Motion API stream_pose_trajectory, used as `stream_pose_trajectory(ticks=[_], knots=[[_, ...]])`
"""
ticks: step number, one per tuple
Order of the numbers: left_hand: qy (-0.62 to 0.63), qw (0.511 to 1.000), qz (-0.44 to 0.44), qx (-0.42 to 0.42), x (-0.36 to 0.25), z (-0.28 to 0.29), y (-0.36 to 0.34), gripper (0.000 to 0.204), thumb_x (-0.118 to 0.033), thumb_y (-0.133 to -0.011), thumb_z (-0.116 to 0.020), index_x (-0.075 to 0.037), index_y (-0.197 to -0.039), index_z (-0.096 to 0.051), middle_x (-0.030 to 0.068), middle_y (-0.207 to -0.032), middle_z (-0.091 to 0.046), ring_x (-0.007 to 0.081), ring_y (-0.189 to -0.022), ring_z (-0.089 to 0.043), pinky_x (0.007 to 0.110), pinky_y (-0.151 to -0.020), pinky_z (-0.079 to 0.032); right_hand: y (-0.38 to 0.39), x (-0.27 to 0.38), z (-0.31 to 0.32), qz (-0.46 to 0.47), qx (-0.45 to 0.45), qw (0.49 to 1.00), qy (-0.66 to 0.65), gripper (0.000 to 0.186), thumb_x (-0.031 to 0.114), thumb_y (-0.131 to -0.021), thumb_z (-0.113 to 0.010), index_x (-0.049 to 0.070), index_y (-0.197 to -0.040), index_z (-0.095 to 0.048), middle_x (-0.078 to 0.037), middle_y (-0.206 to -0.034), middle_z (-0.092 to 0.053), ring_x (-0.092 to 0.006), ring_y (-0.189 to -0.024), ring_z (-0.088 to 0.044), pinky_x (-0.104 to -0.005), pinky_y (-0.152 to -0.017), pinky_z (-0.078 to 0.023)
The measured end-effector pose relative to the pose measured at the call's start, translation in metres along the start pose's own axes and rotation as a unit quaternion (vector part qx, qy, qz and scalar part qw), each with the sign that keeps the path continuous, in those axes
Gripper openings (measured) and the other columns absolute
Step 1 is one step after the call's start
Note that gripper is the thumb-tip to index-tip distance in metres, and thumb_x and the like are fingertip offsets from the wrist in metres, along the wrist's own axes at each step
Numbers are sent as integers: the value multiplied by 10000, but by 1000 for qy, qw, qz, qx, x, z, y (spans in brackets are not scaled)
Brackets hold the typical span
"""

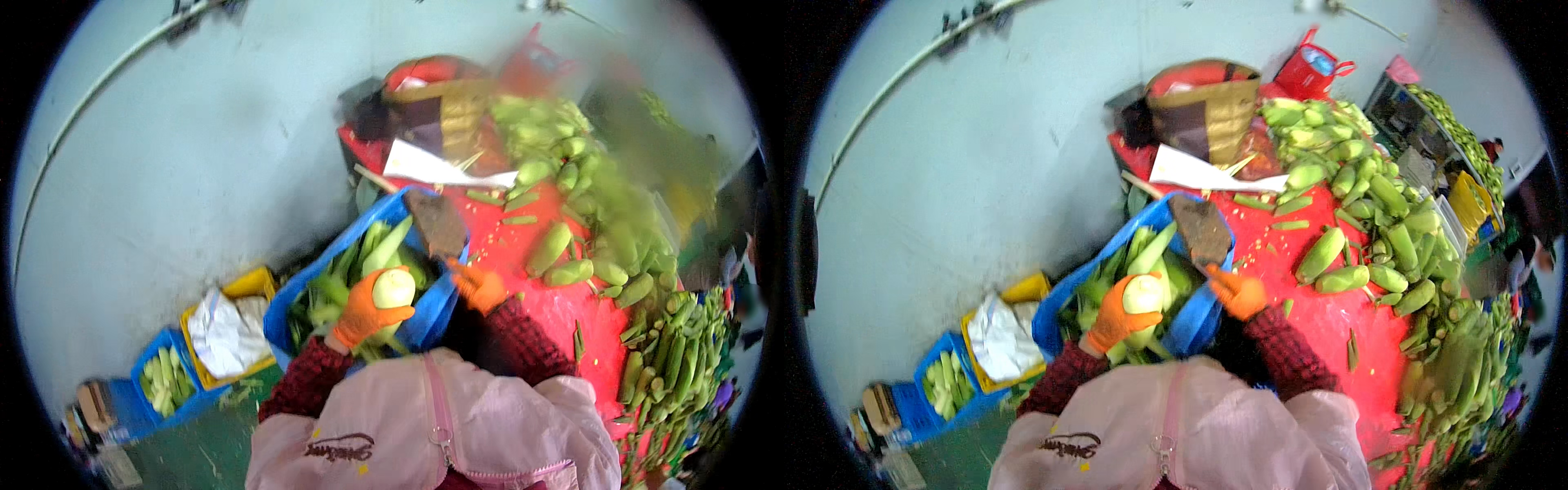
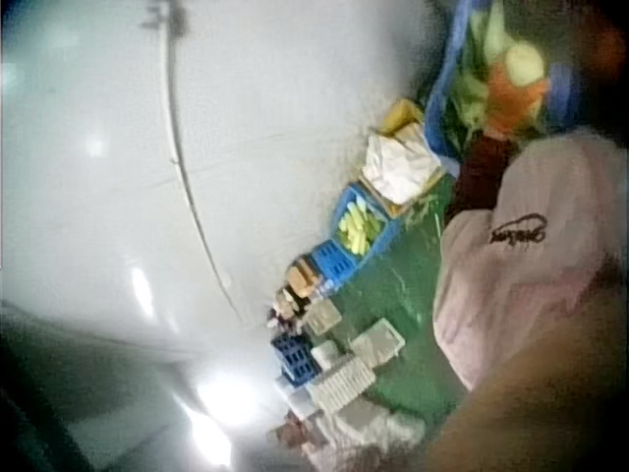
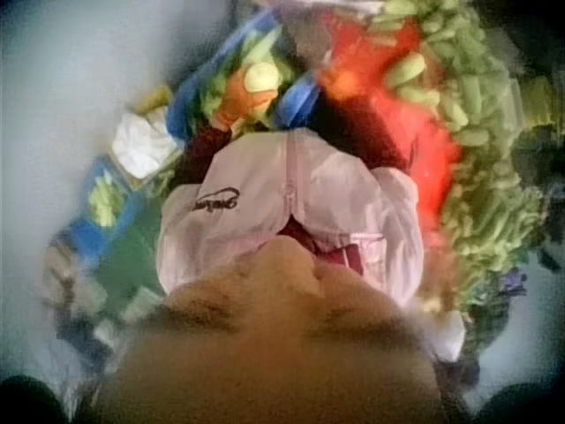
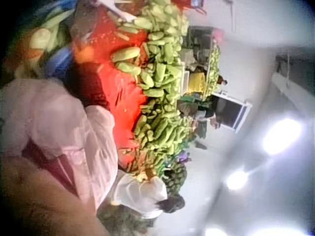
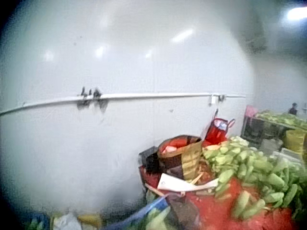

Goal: The person shucks ears of corn by hand, removing the husks and placing the shucked corn into a blue crate while discarding the husks onto a table.

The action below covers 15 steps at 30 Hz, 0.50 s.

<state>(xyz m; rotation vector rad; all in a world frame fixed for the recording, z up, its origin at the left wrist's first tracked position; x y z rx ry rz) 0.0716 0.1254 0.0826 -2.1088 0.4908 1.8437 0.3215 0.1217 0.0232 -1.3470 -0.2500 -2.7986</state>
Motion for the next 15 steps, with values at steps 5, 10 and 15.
stream_pose_trajectory(ticks=[5, 10, 15], knots=[[280, 960, 23, 11, 17, -45, -45, 792, -488, -804, -757, 1, -1373, -504, 113, -1133, -656, 229, -991, -646, 365, -866, -542, 50, 57, -56, -31, 105, 932, -345, 638, 297, -869, -735, 144, -1446, -511, -56, -1007, -696, -92, -573, -562, -237, -510, -483], [205, 962, 96, 154, 37, -142, -67, 763, -616, -920, -586, -36, -1405, -486, 94, -1186, -637, 191, -1040, -613, 365, -917, -498, 122, 23, -29, -106, -42, 874, -472, 513, 287, -862, -745, -1, -1253, -579, -102, -952, -705, -98, -556, -583, -231, -457, -445], [109, 941, 131, 292, 77, -193, -63, 578, -461, -1013, -529, -115, -1473, -478, 127, -1314, -609, 217, -1160, -615, 331, -945, -464, 271, -56, -28, -173, -293, 772, -536, 554, 393, -929, -637, -27, -1284, -569, -163, -946, -723, -142, -572, -614, -235, -402, -402]])
Point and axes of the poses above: each hand's wrist, its own y-axis away from the middle knuckle, its own z-axis out of the back of the hand, x = y × z, the point moved 9 cm from there along -y, towards the middle knuckle
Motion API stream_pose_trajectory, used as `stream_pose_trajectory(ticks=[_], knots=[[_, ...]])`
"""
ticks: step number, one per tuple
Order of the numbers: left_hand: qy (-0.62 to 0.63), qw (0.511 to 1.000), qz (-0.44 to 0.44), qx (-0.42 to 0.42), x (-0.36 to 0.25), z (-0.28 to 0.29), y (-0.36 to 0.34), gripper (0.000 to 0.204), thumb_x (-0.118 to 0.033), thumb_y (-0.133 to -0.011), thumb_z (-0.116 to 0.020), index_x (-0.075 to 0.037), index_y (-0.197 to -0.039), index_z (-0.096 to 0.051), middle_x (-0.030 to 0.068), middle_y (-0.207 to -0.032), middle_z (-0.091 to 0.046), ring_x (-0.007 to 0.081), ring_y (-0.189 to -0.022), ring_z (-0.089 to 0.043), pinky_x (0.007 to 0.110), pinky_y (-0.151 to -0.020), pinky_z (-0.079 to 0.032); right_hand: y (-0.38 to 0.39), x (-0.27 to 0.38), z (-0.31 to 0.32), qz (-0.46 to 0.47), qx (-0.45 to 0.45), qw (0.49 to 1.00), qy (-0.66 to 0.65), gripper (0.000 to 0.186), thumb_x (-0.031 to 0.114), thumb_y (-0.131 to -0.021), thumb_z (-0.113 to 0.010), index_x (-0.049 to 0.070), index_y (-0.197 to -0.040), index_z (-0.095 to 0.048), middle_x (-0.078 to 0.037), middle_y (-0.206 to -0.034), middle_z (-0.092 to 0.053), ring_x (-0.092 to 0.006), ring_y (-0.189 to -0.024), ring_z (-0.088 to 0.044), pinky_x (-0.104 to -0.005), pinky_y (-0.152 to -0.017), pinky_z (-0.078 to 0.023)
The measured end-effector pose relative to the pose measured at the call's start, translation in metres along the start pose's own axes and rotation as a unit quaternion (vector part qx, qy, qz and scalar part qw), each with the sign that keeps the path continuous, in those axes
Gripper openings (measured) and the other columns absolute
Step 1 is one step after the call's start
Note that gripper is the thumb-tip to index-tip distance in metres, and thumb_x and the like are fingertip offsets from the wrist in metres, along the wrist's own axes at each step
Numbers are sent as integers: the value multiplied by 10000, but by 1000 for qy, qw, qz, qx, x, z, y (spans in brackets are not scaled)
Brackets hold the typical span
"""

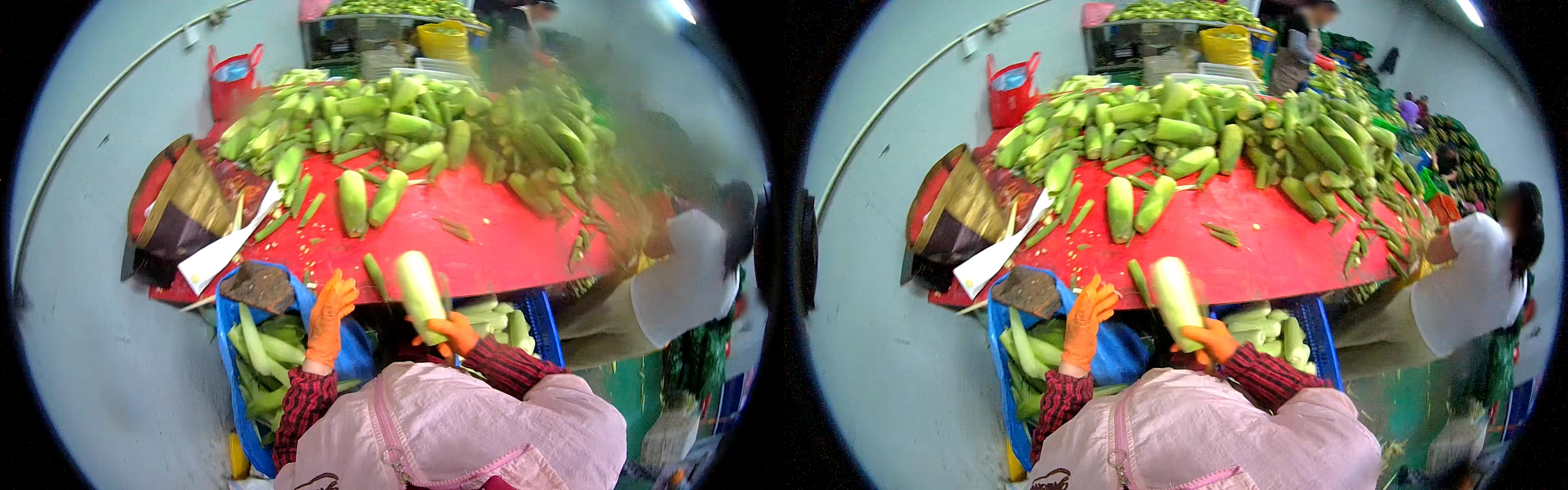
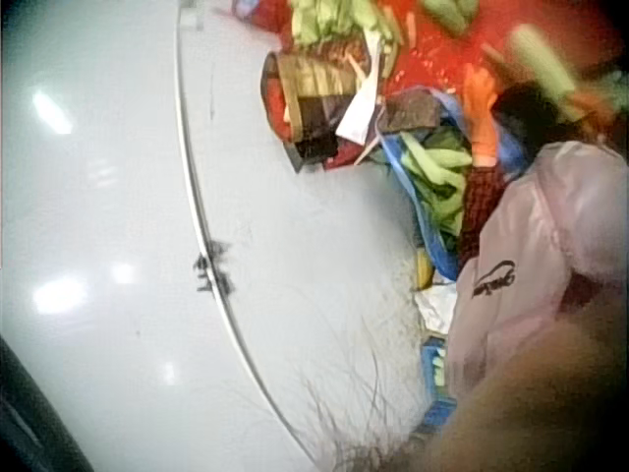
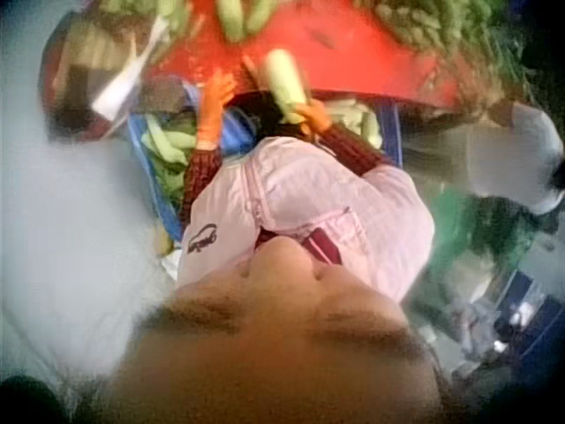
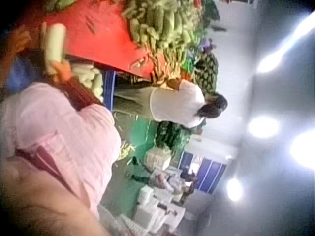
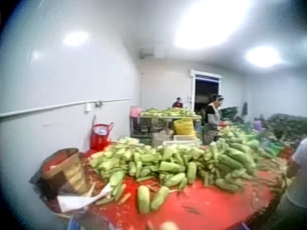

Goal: The person shucks ears of corn by hand, removing the husks and placing the shucked corn into a blue crate while discarding the husks onto a table.

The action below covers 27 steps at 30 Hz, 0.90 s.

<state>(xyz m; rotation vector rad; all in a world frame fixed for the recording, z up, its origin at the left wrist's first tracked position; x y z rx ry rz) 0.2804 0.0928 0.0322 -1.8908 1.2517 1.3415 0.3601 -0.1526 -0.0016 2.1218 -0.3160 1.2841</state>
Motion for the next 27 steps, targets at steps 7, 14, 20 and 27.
stream_pose_trajectory(ticks=[7, 14, 20, 27], knots=[[-12, 995, 98, 21, 45, 16, -7, 503, -423, -1004, -533, -92, -1381, -569, 131, -1156, -692, 219, -990, -696, 296, -831, -536, 122, -146, 203, -10, -450, 863, -229, 939, 747, -839, -551, -19, -1371, -438, -210, -1245, -631, -165, -559, -463, -403, -435, -455], [-4, 994, 81, -77, 36, 59, 6, 480, -416, -1007, -538, -84, -1350, -591, 131, -1155, -693, 211, -975, -696, 321, -843, -514, 25, -18, 161, 31, -353, 935, -33, 629, 471, -925, -621, -5, -1330, -542, -166, -978, -720, -134, -469, -508, -284, -407, -398], [1, 978, 58, -202, 26, 93, 28, 464, -402, -1003, -541, -77, -1329, -604, 130, -1141, -692, 210, -969, -691, 317, -841, -512, -175, 97, 126, 69, -226, 960, 147, 507, 427, -903, -664, -15, -1151, -654, -137, -844, -705, -146, -427, -501, -284, -379, -381], [-5, 940, 32, -339, 19, 106, 72, 482, -419, -1005, -541, -79, -1342, -599, 121, -1136, -692, 198, -956, -685, 302, -844, -505, -358, 86, 139, 20, -275, 954, 116, 629, 472, -777, -797, -97, -1006, -659, -160, -810, -699, -246, -502, -634, -346, -427, -490]])
Point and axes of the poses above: each hand's wrist, its own y-axis away from the middle knuckle, its own z-axis out of the back of the hand, x = y × z, the point moved 9 cm from there along -y, towards the middle knuckle
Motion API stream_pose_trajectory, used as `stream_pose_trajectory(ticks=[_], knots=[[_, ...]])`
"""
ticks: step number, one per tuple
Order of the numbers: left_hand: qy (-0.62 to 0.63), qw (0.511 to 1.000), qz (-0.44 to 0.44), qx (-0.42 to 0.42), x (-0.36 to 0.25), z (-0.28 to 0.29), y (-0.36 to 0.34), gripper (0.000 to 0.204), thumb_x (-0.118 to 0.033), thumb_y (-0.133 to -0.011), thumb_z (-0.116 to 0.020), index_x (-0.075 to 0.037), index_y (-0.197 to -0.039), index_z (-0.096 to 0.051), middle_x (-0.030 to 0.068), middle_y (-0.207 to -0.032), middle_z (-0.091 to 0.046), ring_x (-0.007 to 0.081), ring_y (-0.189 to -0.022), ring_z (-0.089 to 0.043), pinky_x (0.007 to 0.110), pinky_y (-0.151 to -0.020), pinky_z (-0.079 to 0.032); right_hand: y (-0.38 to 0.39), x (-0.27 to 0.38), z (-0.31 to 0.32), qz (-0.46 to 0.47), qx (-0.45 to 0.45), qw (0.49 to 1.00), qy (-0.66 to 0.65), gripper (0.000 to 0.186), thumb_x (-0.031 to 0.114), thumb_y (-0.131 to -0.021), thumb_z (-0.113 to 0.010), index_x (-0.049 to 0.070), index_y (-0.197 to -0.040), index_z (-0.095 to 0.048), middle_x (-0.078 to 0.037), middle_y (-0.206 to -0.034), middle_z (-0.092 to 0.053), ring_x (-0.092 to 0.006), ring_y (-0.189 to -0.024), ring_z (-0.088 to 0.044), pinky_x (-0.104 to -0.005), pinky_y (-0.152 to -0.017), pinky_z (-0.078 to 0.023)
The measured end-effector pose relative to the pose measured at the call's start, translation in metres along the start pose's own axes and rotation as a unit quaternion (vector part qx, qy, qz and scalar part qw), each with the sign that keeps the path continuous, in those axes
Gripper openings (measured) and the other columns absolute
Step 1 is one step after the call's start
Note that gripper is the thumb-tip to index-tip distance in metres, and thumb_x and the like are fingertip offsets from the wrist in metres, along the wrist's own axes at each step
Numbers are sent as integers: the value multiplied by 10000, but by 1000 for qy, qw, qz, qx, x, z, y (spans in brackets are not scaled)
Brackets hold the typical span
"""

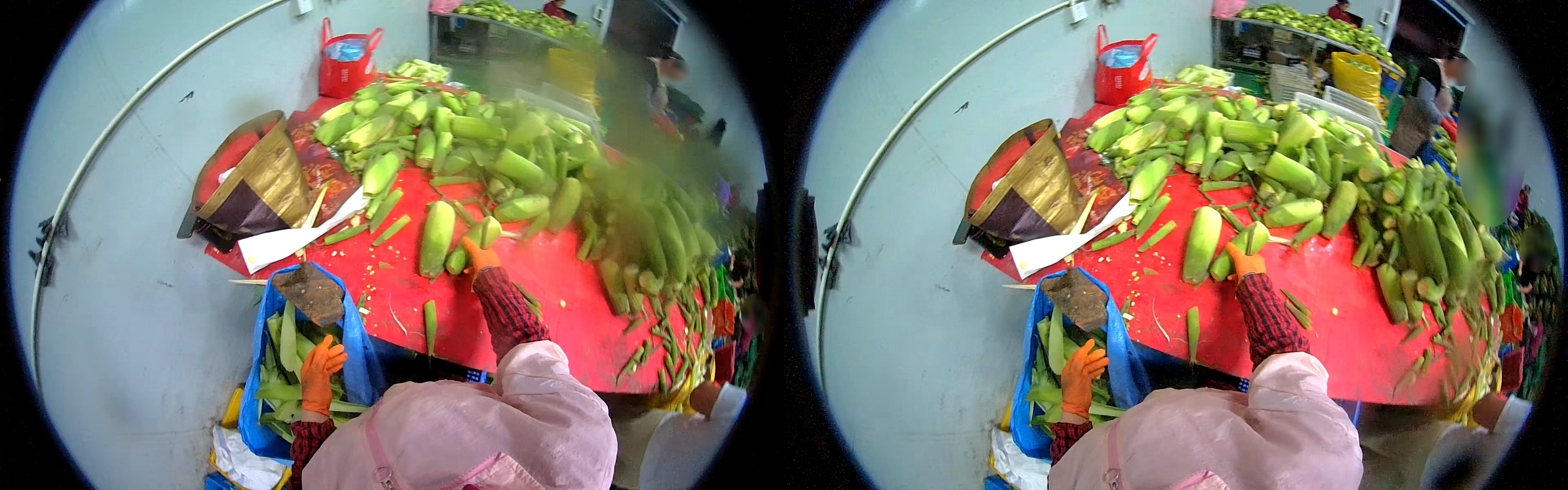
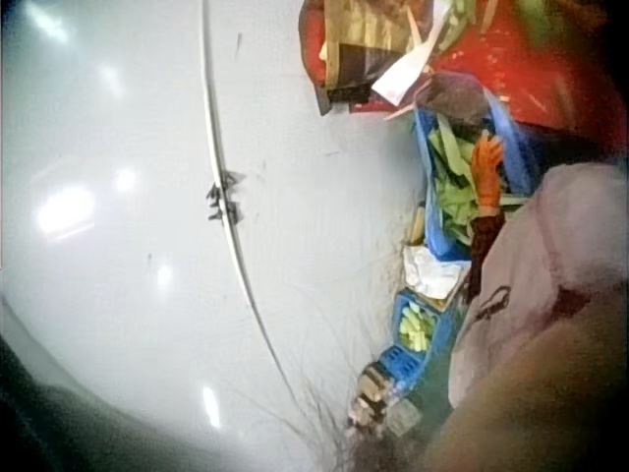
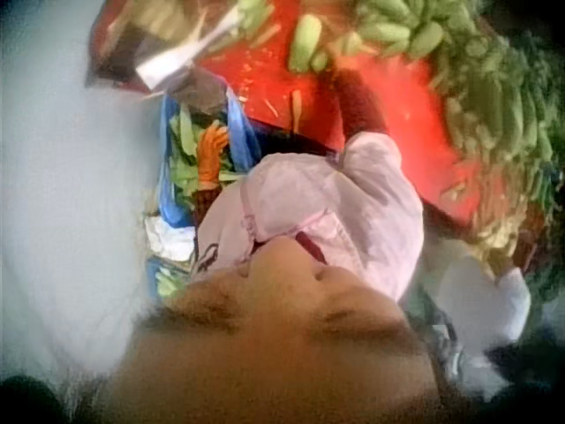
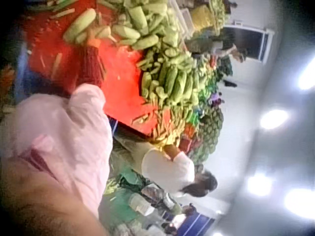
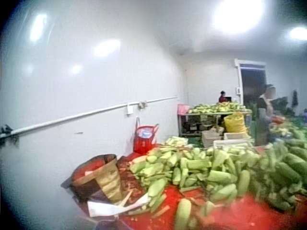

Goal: The person shucks ears of corn by hand, removing the husks and placing the shucked corn into a blue crate while discarding the husks onto a table.

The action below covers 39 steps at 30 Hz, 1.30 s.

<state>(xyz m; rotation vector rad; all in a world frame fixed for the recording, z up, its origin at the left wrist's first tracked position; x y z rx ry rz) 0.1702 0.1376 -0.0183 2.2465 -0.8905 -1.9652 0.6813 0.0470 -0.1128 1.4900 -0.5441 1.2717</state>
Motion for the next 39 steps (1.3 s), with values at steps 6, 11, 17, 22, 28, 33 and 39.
stream_pose_trajectory(ticks=[6, 11, 17, 22, 28, 33, 39], knots=[[-14, 998, -32, -48, -1, 10, 15, 489, -421, -1011, -514, -86, -1360, -583, 124, -1123, -691, 206, -960, -695, 300, -827, -520, 11, 25, 3, 12, 32, 998, -59, 506, 462, -805, -767, -25, -931, -702, -107, -722, -670, -199, -463, -576, -317, -416, -450], [-153, 976, -137, -73, -15, 18, 0, 609, -325, -917, -676, -37, -1427, -508, 171, -1257, -631, 281, -1134, -627, 367, -972, -474, 69, 74, -35, 8, 261, 940, -221, 409, 494, -889, -686, 91, -942, -651, -38, -644, -606, -159, -413, -499, -295, -394, -407], [-558, 681, -472, -56, -179, -113, 33, 896, -270, -727, -807, 5, -1480, -406, 230, -1412, -517, 389, -1321, -484, 435, -1101, -390, 247, 120, -120, -120, 526, 840, -57, 531, 522, -943, -598, 65, -1212, -630, -53, -809, -705, -125, -490, -606, -231, -412, -470], [-498, 748, -434, 64, -179, -97, 56, 875, -255, -727, -808, -48, -1482, -419, 164, -1299, -609, 372, -1184, -587, 429, -1025, -460, 336, 123, -165, -79, 697, 712, -15, 494, 423, -1010, -504, 1, -1213, -660, -37, -678, -669, -79, -393, -488, -210, -380, -402], [289, 937, -189, -61, -59, 29, 25, 639, -361, -832, -772, -26, -1325, -540, 133, -1180, -652, 266, -1060, -646, 402, -911, -551, 352, 100, -185, 104, 631, 754, 153, 524, 239, -1018, -498, 61, -1503, -410, -78, -764, -693, -85, -481, -556, -223, -427, -437], [555, 827, -85, 36, -14, 52, 16, 674, -596, -898, -631, -55, -1295, -570, 109, -1155, -658, 258, -1046, -641, 425, -922, -544, 443, 87, -210, 600, 559, 461, 341, 906, 141, -809, -609, 158, -1598, -166, -116, -729, -631, -331, -542, -610, -449, -507, -480], [568, 813, -118, 50, -12, 49, 27, 510, -522, -945, -608, -109, -1245, -608, 80, -1134, -672, 241, -1058, -655, 429, -957, -541, 490, 80, -243, 716, 510, 279, 387, 928, 139, -785, -620, 105, -1594, -165, -98, -679, -579, -321, -521, -577, -450, -507, -450]])
Point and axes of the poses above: each hand's wrist, its own y-axis away from the middle knuckle, its own z-axis out of the back of the hand, x = y × z, the point moved 9 cm from there along -y, towards the middle knuckle
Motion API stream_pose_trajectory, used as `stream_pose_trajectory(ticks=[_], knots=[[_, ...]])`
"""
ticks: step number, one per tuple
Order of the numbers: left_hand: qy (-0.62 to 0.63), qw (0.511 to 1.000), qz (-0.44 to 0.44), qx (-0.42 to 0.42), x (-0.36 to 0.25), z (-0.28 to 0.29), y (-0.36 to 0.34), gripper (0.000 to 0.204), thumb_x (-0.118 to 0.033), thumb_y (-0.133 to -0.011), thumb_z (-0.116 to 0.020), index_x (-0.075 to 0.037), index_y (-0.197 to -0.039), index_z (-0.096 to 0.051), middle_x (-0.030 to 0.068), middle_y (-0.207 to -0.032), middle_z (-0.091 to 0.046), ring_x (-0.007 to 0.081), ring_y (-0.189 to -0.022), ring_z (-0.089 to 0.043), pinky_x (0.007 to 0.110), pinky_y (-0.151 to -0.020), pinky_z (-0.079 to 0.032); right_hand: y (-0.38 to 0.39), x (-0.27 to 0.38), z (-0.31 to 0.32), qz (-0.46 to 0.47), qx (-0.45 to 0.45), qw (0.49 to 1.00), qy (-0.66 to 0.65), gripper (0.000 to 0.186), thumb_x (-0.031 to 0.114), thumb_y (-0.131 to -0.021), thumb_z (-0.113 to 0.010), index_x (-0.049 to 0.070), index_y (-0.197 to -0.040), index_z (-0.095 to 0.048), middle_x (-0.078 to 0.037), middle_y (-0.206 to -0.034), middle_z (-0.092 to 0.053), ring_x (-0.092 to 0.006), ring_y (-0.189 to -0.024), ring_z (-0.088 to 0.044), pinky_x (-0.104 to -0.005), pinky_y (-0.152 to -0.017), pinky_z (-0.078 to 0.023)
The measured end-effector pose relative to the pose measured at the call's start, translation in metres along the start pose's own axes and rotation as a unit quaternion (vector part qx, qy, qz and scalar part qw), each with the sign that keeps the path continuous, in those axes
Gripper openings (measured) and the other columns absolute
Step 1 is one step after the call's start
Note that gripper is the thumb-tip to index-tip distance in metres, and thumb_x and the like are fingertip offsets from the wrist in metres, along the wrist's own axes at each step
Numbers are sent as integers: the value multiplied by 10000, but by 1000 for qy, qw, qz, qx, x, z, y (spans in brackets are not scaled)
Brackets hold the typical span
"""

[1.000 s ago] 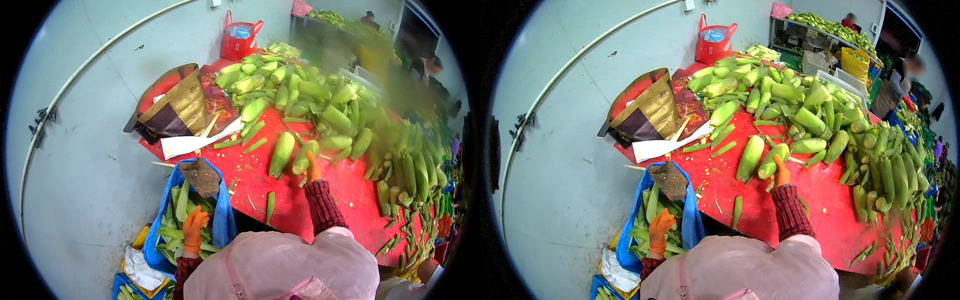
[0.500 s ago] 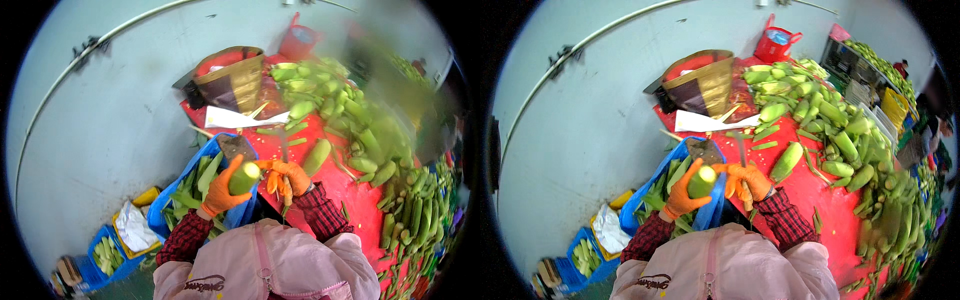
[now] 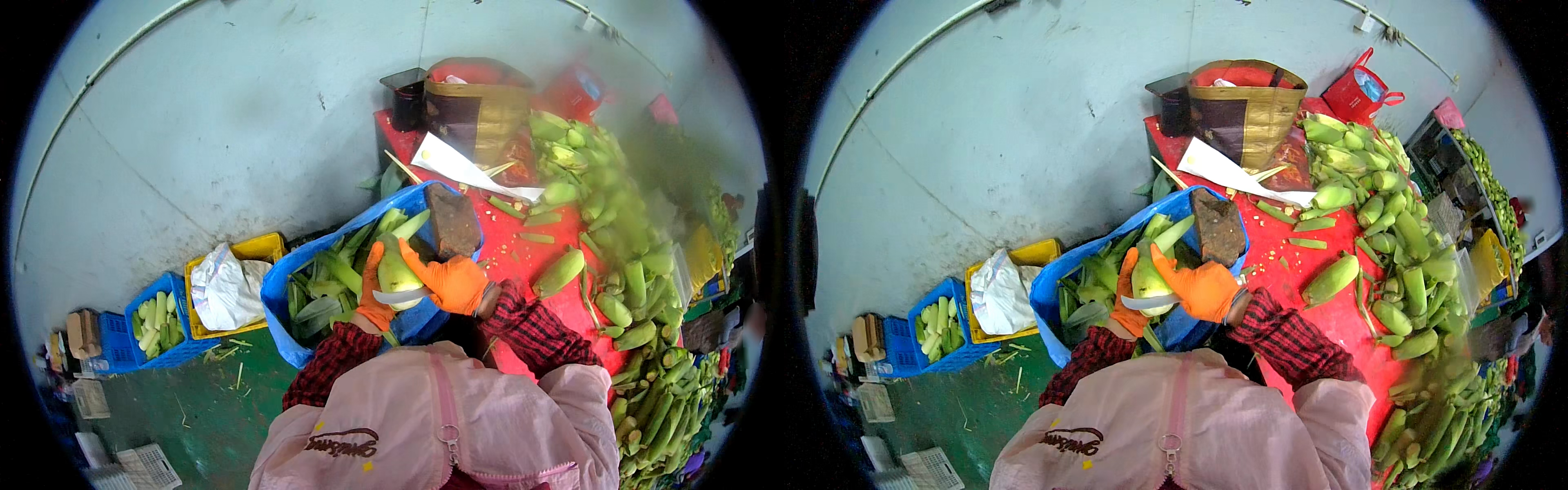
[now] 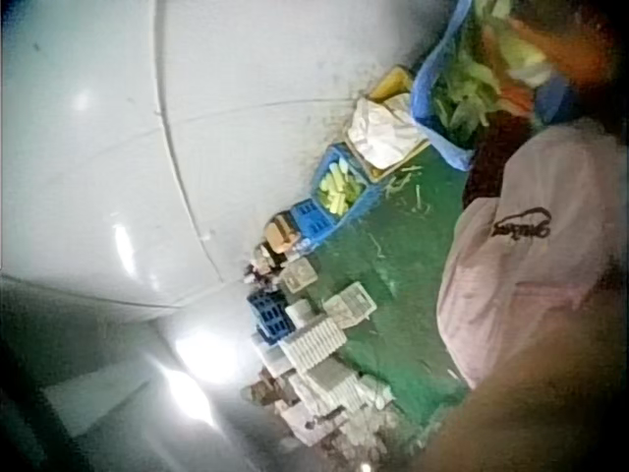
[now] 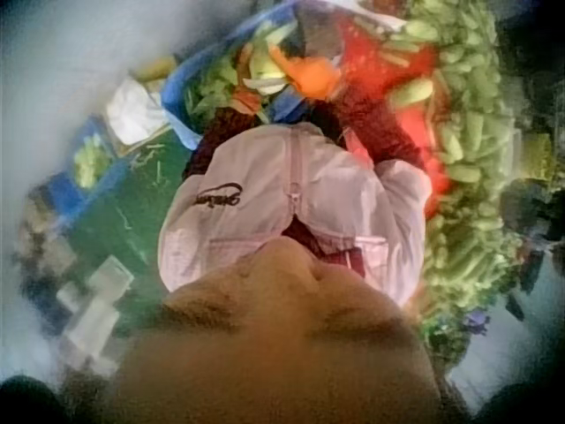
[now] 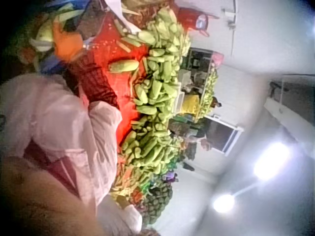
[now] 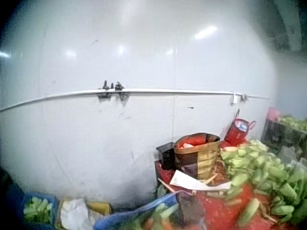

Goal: The person shucks ears of corn by hand, removing the husks and placing the shucked corn into a blue crate while discarding the husks onto a table.

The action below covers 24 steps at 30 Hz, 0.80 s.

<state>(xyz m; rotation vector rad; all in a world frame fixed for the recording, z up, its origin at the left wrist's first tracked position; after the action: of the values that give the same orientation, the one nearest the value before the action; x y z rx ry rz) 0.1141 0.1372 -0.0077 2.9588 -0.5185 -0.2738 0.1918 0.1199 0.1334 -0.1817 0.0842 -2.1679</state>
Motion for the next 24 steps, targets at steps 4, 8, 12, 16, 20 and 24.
stream_pose_trajectory(ticks=[4, 8, 12, 16, 20, 24], knots=[[15, 1000, 5, -22, 0, 2, 3, 500, -494, -957, -594, -95, -1258, -601, 99, -1134, -681, 260, -1041, -668, 437, -941, -549, -9, -10, -5, 23, 16, 998, -60, 919, 137, -788, -622, 115, -1594, -180, -102, -708, -606, -326, -563, -608, -433, -532, -471], [57, 998, 0, 39, 0, -2, 10, 505, -474, -980, -556, -75, -1288, -595, 128, -1142, -695, 301, -1004, -685, 449, -884, -571, 6, -17, -43, -110, -32, 963, -244, 895, 144, -832, -628, 213, -1603, -179, -124, -776, -671, -312, -599, -632, -399, -571, -509], [56, 998, 1, 4, 0, -3, 17, 510, -519, -959, -553, -93, -1235, -599, 95, -1080, -685, 274, -900, -697, 405, -756, -596, 20, 9, -79, -283, 70, 731, -617, 838, 107, -895, -506, 303, -1610, -117, -76, -762, -682, -144, -493, -567, -282, -467, -488], [78, 997, 13, 26, 2, 8, 18, 467, -467, -980, -552, -79, -1229, -626, 121, -1137, -694, 294, -975, -684, 448, -852, -572, 27, -6, -74, -249, 123, 747, -604, 769, 136, -917, -524, 307, -1595, -205, -70, -810, -690, -117, -520, -564, -255, -446, -478], [64, 998, 5, 18, 5, 2, 19, 510, -481, -948, -597, -81, -1263, -588, 144, -1198, -656, 305, -1050, -659, 466, -923, -549, 2, 0, -14, -125, 28, 929, -347, 702, 367, -880, -677, 249, -1521, -415, -90, -946, -699, -236, -721, -676, -339, -567, -522], [47, 999, 8, -3, 7, -3, 22, 510, -481, -953, -589, -81, -1269, -583, 144, -1190, -653, 308, -1066, -650, 472, -949, -532, -6, 8, -7, -72, -13, 964, -255, 605, 465, -885, -672, 186, -1410, -556, -115, -867, -672, -310, -766, -671, -385, -662, -521]])
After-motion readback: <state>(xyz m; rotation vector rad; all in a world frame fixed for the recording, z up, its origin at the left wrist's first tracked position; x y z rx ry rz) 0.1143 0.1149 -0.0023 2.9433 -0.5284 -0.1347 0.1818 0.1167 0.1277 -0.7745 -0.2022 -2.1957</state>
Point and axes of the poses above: each hand's wrist, its own y-axis away from the middle knuckle, its own z-axis out of the back of the hand, x = y × z, the point moved 9 cm from there along -y, towards the middle knuckle
